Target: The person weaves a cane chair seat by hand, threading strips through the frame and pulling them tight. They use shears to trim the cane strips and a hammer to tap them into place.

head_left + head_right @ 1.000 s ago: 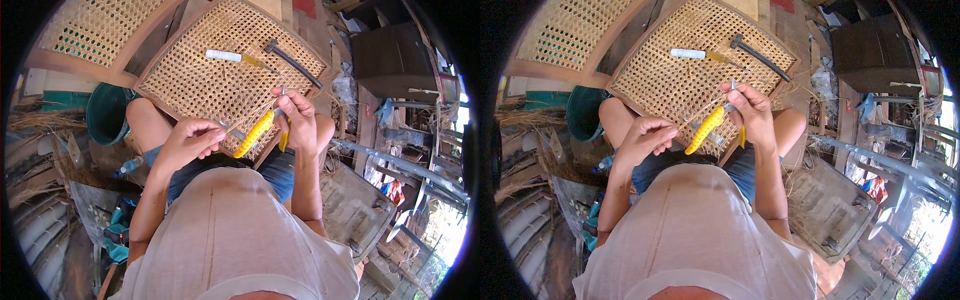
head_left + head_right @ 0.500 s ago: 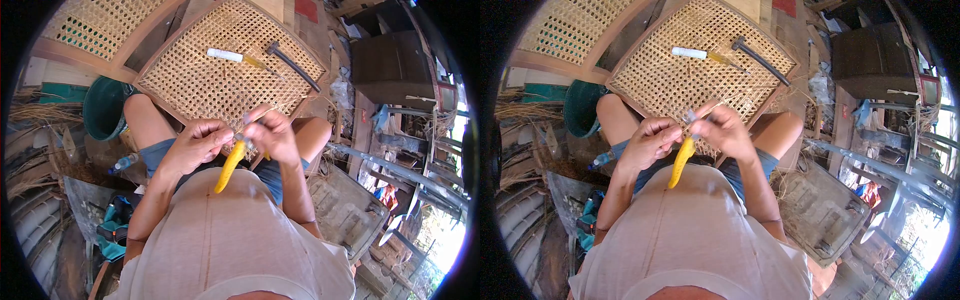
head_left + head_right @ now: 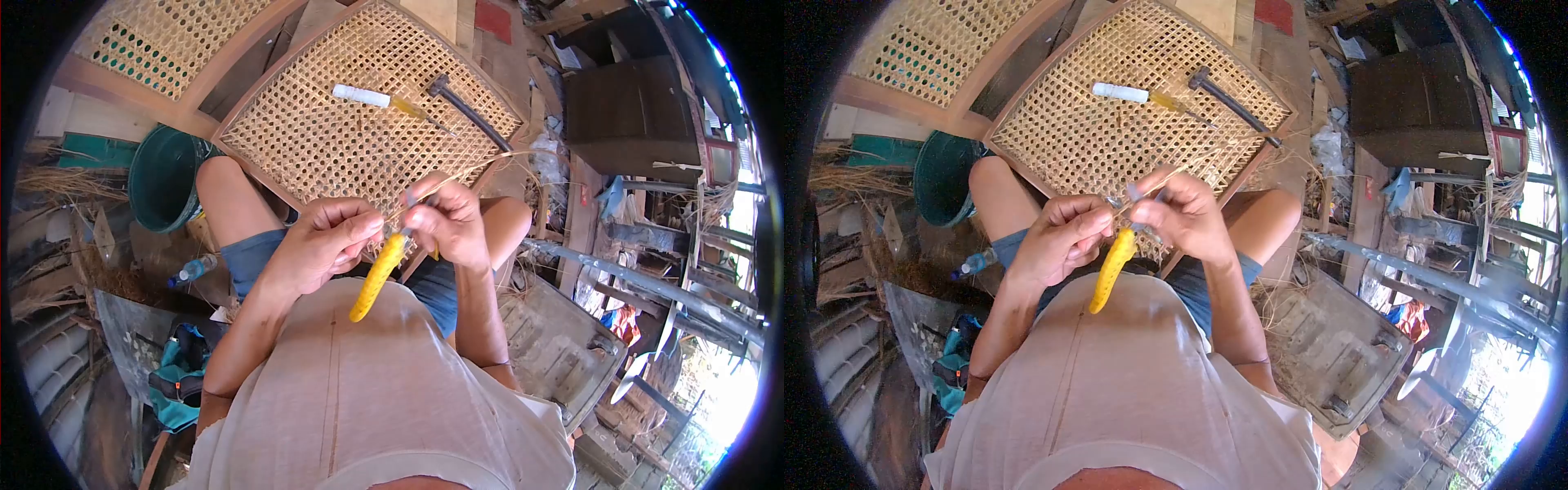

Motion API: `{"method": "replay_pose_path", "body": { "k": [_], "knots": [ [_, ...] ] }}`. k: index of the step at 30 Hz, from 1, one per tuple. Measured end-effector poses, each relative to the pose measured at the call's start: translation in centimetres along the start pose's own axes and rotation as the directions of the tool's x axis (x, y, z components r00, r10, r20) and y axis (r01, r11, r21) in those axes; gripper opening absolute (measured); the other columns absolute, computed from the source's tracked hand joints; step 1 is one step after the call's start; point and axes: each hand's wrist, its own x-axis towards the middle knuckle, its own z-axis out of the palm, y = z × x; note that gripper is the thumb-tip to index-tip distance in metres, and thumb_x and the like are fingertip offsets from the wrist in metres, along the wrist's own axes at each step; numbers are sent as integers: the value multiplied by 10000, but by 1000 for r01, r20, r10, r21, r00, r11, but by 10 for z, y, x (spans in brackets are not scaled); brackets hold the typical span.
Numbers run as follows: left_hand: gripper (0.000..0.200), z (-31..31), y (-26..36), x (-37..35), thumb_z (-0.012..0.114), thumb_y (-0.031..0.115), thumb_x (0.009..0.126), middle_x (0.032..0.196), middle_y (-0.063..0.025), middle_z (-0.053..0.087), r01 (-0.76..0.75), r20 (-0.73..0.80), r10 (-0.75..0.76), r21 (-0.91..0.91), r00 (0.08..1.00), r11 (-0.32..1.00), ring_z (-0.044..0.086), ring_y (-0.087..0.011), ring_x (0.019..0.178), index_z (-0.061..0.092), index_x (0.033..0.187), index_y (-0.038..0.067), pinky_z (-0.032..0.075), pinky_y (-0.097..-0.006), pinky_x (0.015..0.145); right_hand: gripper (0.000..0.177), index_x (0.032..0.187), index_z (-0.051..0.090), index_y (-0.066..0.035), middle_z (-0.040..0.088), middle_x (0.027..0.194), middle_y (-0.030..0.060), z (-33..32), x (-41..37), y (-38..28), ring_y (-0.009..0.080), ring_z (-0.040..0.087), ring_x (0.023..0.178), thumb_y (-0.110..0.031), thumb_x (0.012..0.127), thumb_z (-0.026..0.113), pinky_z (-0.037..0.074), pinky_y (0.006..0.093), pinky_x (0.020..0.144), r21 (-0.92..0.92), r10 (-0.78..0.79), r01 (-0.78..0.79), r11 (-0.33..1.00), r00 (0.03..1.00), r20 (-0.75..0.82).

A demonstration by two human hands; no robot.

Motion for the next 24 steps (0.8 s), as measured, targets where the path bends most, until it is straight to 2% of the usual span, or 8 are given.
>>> {"method": "replay_pose_path", "body": {
  "k": [4, 7, 11, 13, 16, 18, 21, 24],
  "knots": [
    [271, -2, -3, -6, 639, 274, 1039, 627, 76, 439, 20, -47, -18, 41, 999, 999, 320, 11, 507, 672, 922, 32, 248, -184, 439, 187, 1101, 657, -19, 693, 921, 25, -15, -2, -1, 34, 540, 595, -60, 939, 740, 418, 194, 506, 74, -29, 31, 997, 999, -28],
    [269, 0, -4, -3, 640, 264, 1039, 620, 74, 439, -6, -31, 8, 57, 999, 998, 326, 8, 505, 672, 919, 26, 249, -183, 441, 189, 1116, 687, -27, 686, 949, 20, 9, -4, -5, 70, 622, 888, -75, 942, 743, 512, 238, 763, -100, 41, -33, 994, 997, 72],
    [257, -2, -3, -6, 650, 245, 1030, 614, 70, 445, 24, -8, -24, -39, 1000, 999, 333, 6, 491, 657, 912, 17, 259, -177, 425, 184, 1108, 693, -16, 707, 903, 29, -8, -4, -1, 51, 606, 710, -80, 943, 741, 489, 210, 611, -53, -67, 65, 997, 996, -52],
    [251, -3, -3, -8, 658, 233, 1023, 611, 72, 442, 61, -5, -61, -70, 998, 996, 333, 3, 475, 639, 907, 11, 268, -167, 408, 163, 1084, 693, 2, 706, 821, 75, -26, 2, -3, 27, 449, 448, -103, 962, 719, 362, 200, 417, -31, -152, 150, 988, 984, -91],
    [259, -1, -3, -4, 640, 232, 1034, 623, 65, 466, 27, 8, -26, -26, 1000, 999, 350, 2, 478, 649, 892, 15, 259, -180, 405, 191, 1104, 696, 4, 712, 843, 66, -21, 1, -10, 27, 461, 469, -127, 966, 721, 370, 196, 436, -31, -120, 117, 993, 988, -96],
    [223, 5, 5, -1, 655, 181, 1024, 658, 71, 500, -66, -135, 133, 414, 982, 908, 372, 10, 524, 671, 883, 9, 273, -187, 446, 226, 1117, 705, 9, 709, 844, 37, -14, -4, -10, 21, 477, 506, -155, 965, 731, 366, 195, 448, -149, 33, -47, 988, 995, -94],
    [173, -11, -7, 0, 684, 123, 998, 679, 83, 520, -225, -158, 404, 625, 901, 747, 390, 14, 583, 689, 878, -1, 286, -194, 497, 240, 1104, 718, 13, 702, 838, -3, -6, -6, 3, 37, 518, 579, -177, 960, 742, 393, 209, 499, -240, 139, -173, 955, 978, -154],
    [139, -23, -7, -3, 706, 76, 967, 664, 89, 510, -126, -311, 478, 718, 822, 684, 389, 18, 609, 687, 862, -13, 287, -198, 524, 258, 1131, 721, -1, 710, 867, 16, -19, -6, 24, 56, 562, 679, -197, 964, 737, 442, 229, 601, -416, 241, -248, 875, 968, -71]
  ]
}}
